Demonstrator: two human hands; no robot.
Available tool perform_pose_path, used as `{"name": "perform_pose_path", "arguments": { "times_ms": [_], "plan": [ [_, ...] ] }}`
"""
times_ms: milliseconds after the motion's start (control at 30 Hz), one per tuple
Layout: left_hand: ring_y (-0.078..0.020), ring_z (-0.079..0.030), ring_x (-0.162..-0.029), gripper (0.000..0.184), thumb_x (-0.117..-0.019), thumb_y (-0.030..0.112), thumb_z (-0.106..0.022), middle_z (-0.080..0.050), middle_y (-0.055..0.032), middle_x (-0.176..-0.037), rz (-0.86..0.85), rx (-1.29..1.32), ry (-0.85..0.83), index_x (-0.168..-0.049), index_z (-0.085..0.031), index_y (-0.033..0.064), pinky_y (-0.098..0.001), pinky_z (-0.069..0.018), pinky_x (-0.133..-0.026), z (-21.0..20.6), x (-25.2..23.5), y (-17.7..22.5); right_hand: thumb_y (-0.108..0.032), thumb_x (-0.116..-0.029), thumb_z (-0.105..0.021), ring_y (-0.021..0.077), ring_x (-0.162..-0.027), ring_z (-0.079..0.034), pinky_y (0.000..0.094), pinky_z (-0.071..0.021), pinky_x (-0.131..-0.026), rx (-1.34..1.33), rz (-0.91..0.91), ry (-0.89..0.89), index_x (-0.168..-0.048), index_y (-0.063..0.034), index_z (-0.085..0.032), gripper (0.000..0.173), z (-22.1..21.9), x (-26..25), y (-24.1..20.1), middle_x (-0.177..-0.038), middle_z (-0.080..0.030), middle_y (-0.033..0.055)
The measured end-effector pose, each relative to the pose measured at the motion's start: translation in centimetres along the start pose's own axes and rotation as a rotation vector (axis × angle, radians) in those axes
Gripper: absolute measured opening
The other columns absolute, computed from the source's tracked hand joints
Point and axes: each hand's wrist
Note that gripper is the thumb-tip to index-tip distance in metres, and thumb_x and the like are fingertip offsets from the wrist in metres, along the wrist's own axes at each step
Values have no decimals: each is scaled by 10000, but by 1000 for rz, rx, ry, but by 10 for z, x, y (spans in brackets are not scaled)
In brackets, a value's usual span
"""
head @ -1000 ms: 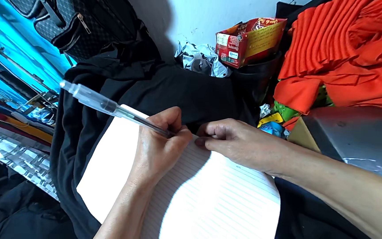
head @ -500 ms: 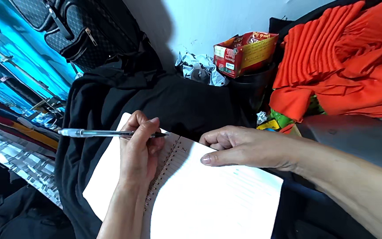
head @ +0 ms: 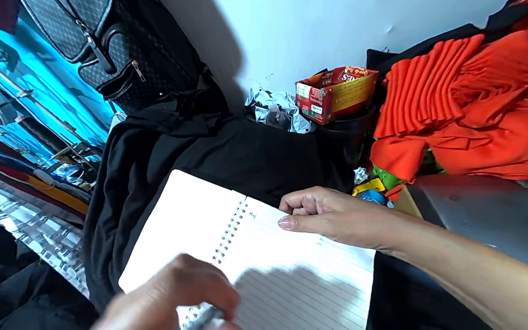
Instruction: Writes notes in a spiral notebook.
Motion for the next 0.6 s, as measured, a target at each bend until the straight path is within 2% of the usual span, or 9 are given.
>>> {"name": "perform_pose_path", "arguments": {
  "times_ms": [67, 100, 133, 200, 367, 400, 467, 533, 600],
  "plan": [
    [-86, -687, -1106, 293, -1052, 346, -579, -743, -33, -1050, 54, -52, -29, -1030, -686, 74, -287, -553, -986, -23, 18, -3, -165, -1041, -585, 33, -577, -574, 161, -456, -551, 0, -1, -3, -939, -63, -647, 156, 0, 0, -1, -641, -587, -7],
    [-124, -674, -1158, 322, -1055, 347, -572, -750, -83, -1071, 32, -86, -16, -1024, -676, 43, -323, -504, -1051, -34, 26, -13, -169, -1044, -578, 35, -582, -577, 162, -458, -554, 5, 3, -5, -942, -66, -642, 159, 0, 0, 0, -650, -592, -4],
    [-135, -668, -1177, 333, -1057, 353, -566, -753, -97, -1084, -5, -128, 8, -1025, -673, 40, -329, -479, -1079, -42, 32, -24, -171, -1045, -575, 39, -591, -581, 167, -461, -561, 8, 1, -4, -949, -65, -643, 158, 0, 1, -1, -662, -597, 0],
    [-127, -665, -1184, 320, -1063, 354, -551, -752, -88, -1101, -49, -165, 39, -1037, -663, 56, -316, -464, -1095, -48, 37, -37, -174, -1044, -577, 43, -591, -585, 167, -461, -559, 14, 1, -4, -948, -66, -640, 158, 0, 2, -1, -662, -600, 5],
    [-158, -663, -1203, 288, -1044, 327, -599, -746, -100, -1129, -6, -53, 9, -1048, -671, 49, -346, -483, -1094, -41, 35, -33, -187, -1056, -559, 35, -583, -568, 167, -444, -555, 44, 0, -6, -952, -67, -646, 181, 0, 1, -3, -655, -590, 1],
    [-160, -664, -1206, 262, -1029, 312, -628, -741, -85, -1151, 18, -4, 3, -1073, -683, 60, -350, -513, -1076, -37, 33, -29, -191, -1058, -556, 34, -581, -556, 170, -433, -553, 43, 3, -3, -943, -68, -646, 192, 0, 1, -2, -649, -581, -2],
    [-101, -676, -1165, 213, -1005, 292, -667, -739, 4, -1158, 55, 5, 10, -1124, -708, 120, -301, -562, -1016, -28, 21, -21, -191, -1058, -557, 32, -566, -544, 168, -423, -537, 41, 24, 8, -911, -70, -648, 211, 0, 0, 1, -632, -567, -7],
    [-40, -704, -1004, 169, -991, 293, -684, -754, 66, -1068, 60, -72, 55, -1088, -745, 170, -223, -590, -879, -22, 3, -13, -181, -1055, -562, 41, -561, -523, 182, -400, -539, 42, 28, 21, -895, -62, -652, 218, -1, 1, 1, -621, -552, -4],
    [1, -694, -796, 119, -968, 303, -695, -743, 112, -898, 47, -106, 116, -993, -769, 214, -170, -587, -715, -24, -22, -12, -180, -1050, -570, 45, -545, -500, 185, -375, -523, 51, 31, 31, -879, -57, -650, 226, -2, 1, -1, -609, -538, 0]
  ]
}}
Point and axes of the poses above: each hand's wrist, its own x-axis away from the middle knuckle, its own z-axis out of the back of the hand, y = z × x
